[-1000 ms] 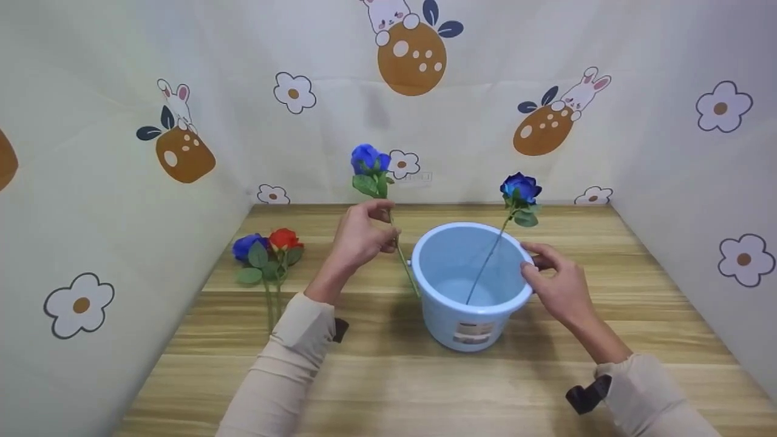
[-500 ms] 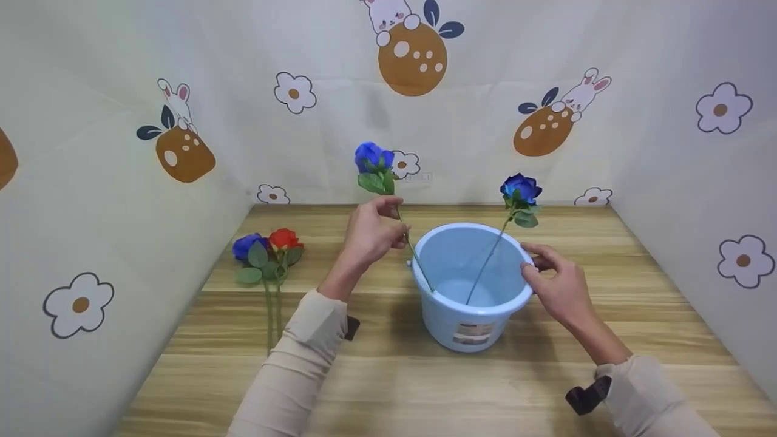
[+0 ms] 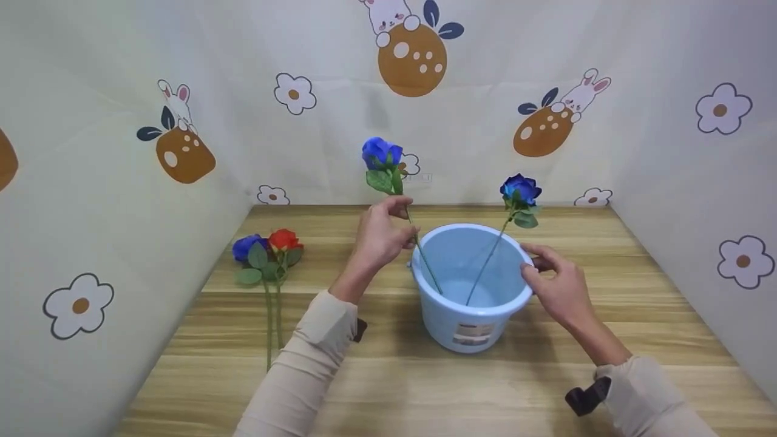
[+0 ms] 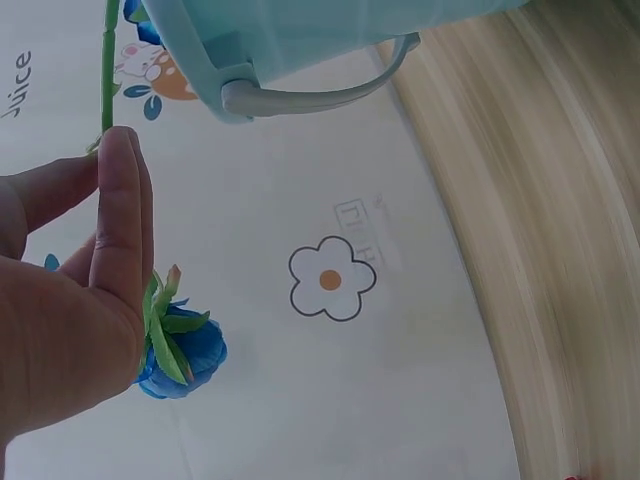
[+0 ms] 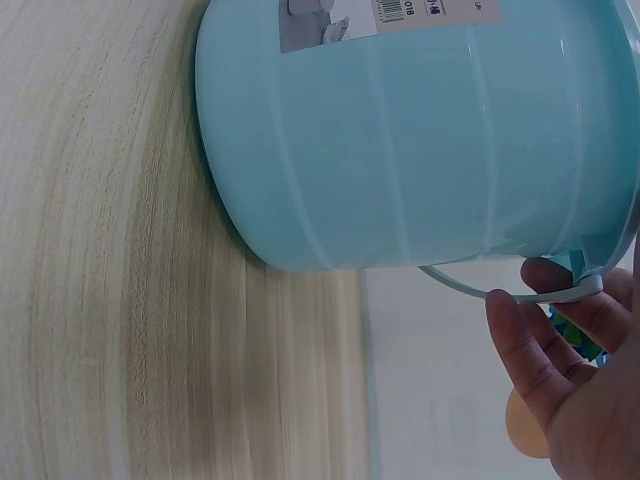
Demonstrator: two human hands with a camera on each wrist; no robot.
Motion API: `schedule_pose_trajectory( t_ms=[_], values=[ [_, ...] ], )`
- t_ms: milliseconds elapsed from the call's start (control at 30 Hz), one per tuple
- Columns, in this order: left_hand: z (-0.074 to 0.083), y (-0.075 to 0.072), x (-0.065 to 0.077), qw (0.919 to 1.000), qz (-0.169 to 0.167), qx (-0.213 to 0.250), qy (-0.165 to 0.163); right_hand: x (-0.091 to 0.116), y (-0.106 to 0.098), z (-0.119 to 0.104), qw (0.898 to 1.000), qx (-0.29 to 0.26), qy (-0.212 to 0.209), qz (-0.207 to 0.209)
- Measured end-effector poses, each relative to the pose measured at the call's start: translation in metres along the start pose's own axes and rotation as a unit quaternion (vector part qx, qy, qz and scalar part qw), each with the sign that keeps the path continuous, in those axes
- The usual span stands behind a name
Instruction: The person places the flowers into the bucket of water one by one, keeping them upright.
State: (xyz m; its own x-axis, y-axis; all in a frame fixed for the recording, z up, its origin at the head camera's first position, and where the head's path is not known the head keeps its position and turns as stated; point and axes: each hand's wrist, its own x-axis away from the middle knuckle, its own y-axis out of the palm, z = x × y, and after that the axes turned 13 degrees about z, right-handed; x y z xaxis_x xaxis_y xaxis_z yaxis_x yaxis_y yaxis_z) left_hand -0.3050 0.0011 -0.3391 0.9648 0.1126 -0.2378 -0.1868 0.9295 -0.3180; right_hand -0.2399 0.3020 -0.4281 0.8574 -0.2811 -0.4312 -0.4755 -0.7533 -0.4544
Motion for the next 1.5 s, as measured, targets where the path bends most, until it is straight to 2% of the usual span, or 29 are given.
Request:
schedule_pose_trajectory(
  t_ms=[267, 600, 967, 1233, 1500],
  values=[
    [0.001, 0.010, 0.006, 0.9969, -0.011, -0.072, 0.030, 0.000, 0.001, 0.001, 1.000, -0.008, 0.002, 0.000],
    [0.007, 0.029, 0.016, 0.9897, -0.043, -0.120, 0.065, 0.000, 0.000, 0.000, 1.000, -0.013, -0.001, 0.005],
    [0.012, 0.048, 0.023, 0.9690, -0.076, -0.193, 0.134, 0.000, 0.001, 0.003, 1.000, -0.010, 0.004, -0.002],
    [0.013, 0.059, 0.028, 0.9592, -0.099, -0.219, 0.149, -0.001, 0.001, 0.002, 1.000, -0.008, 0.000, 0.001],
    [0.015, 0.068, 0.029, 0.9446, -0.113, -0.235, 0.199, 0.000, 0.001, 0.000, 1.000, -0.021, -0.003, 0.014]
  ],
)
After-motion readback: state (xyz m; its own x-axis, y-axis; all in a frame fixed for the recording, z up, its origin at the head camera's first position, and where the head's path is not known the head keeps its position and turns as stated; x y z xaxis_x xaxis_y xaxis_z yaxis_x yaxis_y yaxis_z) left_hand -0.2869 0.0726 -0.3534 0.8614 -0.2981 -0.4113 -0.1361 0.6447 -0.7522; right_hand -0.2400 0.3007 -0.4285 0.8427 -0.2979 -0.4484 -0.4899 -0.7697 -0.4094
